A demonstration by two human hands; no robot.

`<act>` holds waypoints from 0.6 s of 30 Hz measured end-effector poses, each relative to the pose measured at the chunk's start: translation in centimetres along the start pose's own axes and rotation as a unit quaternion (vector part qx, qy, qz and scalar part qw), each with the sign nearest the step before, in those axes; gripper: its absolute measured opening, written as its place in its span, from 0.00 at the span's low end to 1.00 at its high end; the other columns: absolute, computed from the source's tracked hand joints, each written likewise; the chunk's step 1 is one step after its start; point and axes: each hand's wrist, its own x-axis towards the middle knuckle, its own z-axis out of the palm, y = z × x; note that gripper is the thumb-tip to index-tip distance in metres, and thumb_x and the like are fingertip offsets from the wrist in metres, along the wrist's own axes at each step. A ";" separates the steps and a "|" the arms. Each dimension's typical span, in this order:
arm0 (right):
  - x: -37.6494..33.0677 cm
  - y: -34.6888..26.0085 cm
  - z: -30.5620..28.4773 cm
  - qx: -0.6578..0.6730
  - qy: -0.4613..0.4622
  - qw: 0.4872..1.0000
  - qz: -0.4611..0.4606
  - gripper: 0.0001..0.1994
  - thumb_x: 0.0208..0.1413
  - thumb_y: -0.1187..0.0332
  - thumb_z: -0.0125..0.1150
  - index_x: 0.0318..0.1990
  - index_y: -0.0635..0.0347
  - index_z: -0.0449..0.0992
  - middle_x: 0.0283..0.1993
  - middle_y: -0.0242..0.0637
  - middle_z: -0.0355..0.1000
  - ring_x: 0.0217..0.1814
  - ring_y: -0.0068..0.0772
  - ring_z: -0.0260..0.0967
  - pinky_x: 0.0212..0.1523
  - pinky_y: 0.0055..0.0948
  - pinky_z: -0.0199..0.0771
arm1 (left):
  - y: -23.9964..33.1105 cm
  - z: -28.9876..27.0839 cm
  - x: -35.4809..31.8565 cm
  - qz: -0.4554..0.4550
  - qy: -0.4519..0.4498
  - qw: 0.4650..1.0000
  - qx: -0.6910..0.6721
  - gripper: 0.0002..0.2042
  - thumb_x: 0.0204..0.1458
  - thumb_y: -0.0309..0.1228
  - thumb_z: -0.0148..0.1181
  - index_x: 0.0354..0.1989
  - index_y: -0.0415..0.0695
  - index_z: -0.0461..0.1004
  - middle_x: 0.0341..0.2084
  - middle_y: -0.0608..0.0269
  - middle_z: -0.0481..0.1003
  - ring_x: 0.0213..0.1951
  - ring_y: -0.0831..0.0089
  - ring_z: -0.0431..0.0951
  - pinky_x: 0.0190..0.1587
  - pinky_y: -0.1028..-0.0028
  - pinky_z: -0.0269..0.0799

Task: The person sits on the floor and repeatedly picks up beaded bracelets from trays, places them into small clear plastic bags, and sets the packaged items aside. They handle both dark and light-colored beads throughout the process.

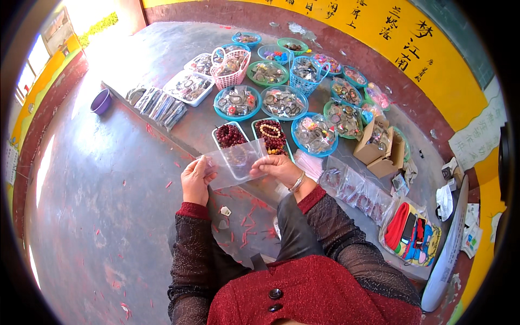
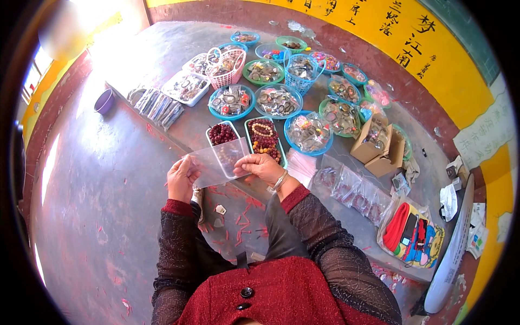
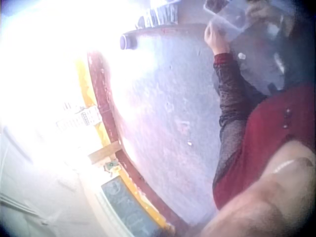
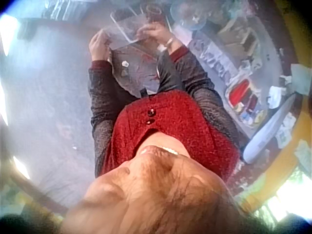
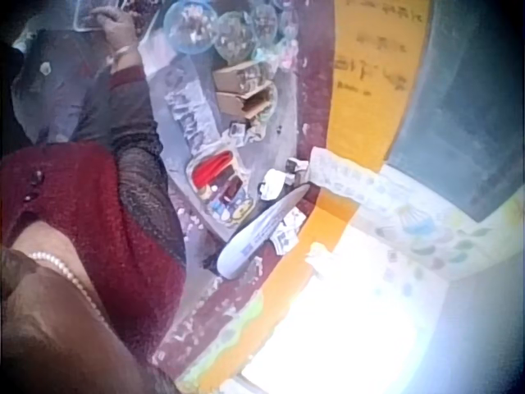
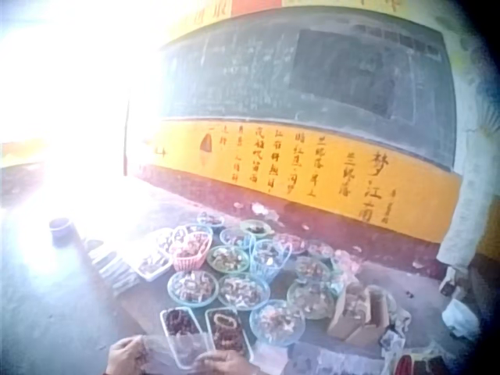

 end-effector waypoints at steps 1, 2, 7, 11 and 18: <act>0.1 0.2 0.3 -0.015 0.016 0.999 -0.023 0.10 0.57 0.69 0.49 0.45 0.58 0.73 0.39 0.34 0.75 0.40 0.25 0.73 0.32 0.21 0.72 | -0.2 0.2 0.0 0.019 0.048 0.998 0.043 0.10 0.53 0.33 0.54 0.38 0.39 0.72 0.34 0.61 0.74 0.34 0.73 0.76 0.29 0.78 0.72; 0.1 0.3 0.7 -0.087 0.056 0.994 -0.047 0.10 0.57 0.69 0.50 0.43 0.58 0.74 0.38 0.35 0.75 0.39 0.26 0.73 0.32 0.22 0.72 | -0.5 0.7 -0.1 0.038 0.095 0.991 0.086 0.11 0.53 0.33 0.54 0.40 0.39 0.72 0.36 0.61 0.73 0.35 0.73 0.75 0.32 0.78 0.72; -0.2 1.2 2.7 -0.498 0.161 0.823 -0.222 0.09 0.54 0.71 0.50 0.39 0.54 0.76 0.36 0.38 0.75 0.34 0.36 0.73 0.31 0.30 0.72 | -2.4 0.9 0.3 0.246 0.031 0.899 0.361 0.18 0.49 0.34 0.58 0.46 0.39 0.69 0.44 0.57 0.70 0.43 0.67 0.72 0.42 0.74 0.69; -0.5 1.9 4.3 -0.619 0.106 0.753 -0.198 0.11 0.52 0.67 0.48 0.40 0.50 0.75 0.31 0.35 0.73 0.33 0.40 0.71 0.31 0.36 0.71 | -2.7 3.7 -1.9 0.277 -0.044 0.813 0.511 0.21 0.43 0.36 0.60 0.45 0.37 0.70 0.43 0.51 0.71 0.47 0.58 0.69 0.47 0.67 0.67; -0.6 1.5 5.6 -0.647 0.035 0.725 -0.233 0.08 0.49 0.67 0.50 0.34 0.52 0.75 0.27 0.35 0.70 0.33 0.38 0.70 0.32 0.35 0.70 | -4.0 2.8 -1.5 0.212 -0.073 0.785 0.577 0.11 0.45 0.29 0.53 0.35 0.39 0.75 0.33 0.49 0.74 0.40 0.54 0.73 0.44 0.64 0.69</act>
